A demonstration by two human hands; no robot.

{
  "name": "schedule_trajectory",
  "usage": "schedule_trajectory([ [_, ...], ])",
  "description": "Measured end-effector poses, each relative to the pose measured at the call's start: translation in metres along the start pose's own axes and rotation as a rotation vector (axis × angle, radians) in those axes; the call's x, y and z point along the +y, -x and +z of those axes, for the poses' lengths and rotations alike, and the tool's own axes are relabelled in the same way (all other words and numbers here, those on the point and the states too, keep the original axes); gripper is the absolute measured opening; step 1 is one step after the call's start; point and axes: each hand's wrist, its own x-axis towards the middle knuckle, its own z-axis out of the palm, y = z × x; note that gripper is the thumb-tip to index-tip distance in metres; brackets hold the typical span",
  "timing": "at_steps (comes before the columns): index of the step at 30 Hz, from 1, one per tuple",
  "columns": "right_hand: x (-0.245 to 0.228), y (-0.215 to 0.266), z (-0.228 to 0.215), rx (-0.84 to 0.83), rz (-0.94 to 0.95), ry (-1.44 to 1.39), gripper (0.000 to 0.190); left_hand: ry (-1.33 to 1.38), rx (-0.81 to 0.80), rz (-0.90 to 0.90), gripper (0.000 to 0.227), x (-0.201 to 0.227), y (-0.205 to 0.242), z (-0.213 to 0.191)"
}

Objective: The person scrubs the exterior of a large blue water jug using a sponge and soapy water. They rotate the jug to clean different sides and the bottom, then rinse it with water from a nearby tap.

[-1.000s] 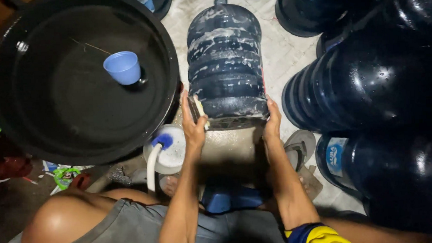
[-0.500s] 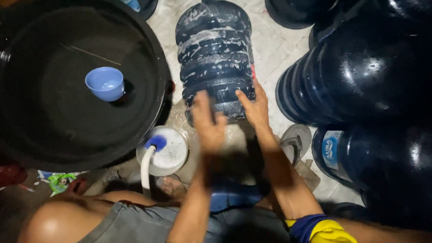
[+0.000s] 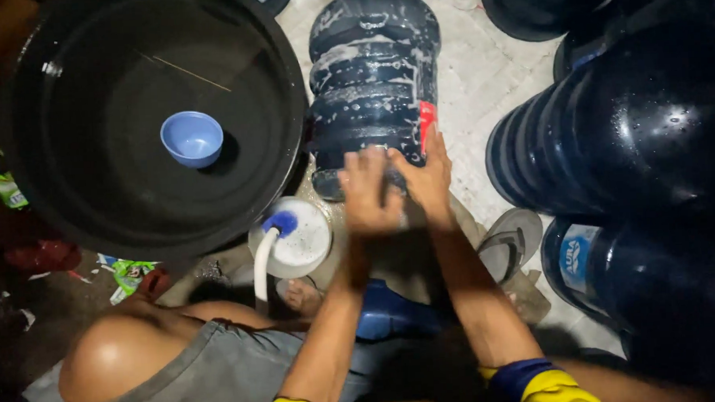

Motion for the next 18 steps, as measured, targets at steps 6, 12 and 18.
schedule_trajectory([
  [6, -0.013, 0.008, 0.002, -0.029, 0.023, -0.063, 0.094, 0.015, 0.018, -0.327, 0.072, -0.041, -0.010, -0.059],
  [12, 0.005, 0.000, 0.016, 0.009, -0.085, 0.020, 0.079, -0.044, -0.155, 0.107, 0.063, -0.012, -0.010, -0.028],
  [18, 0.031, -0.011, 0.021, -0.058, -0.208, -0.281, 0.050, -1.283, -0.362, 0.102, 0.021, -0.034, -0.045, -0.010],
])
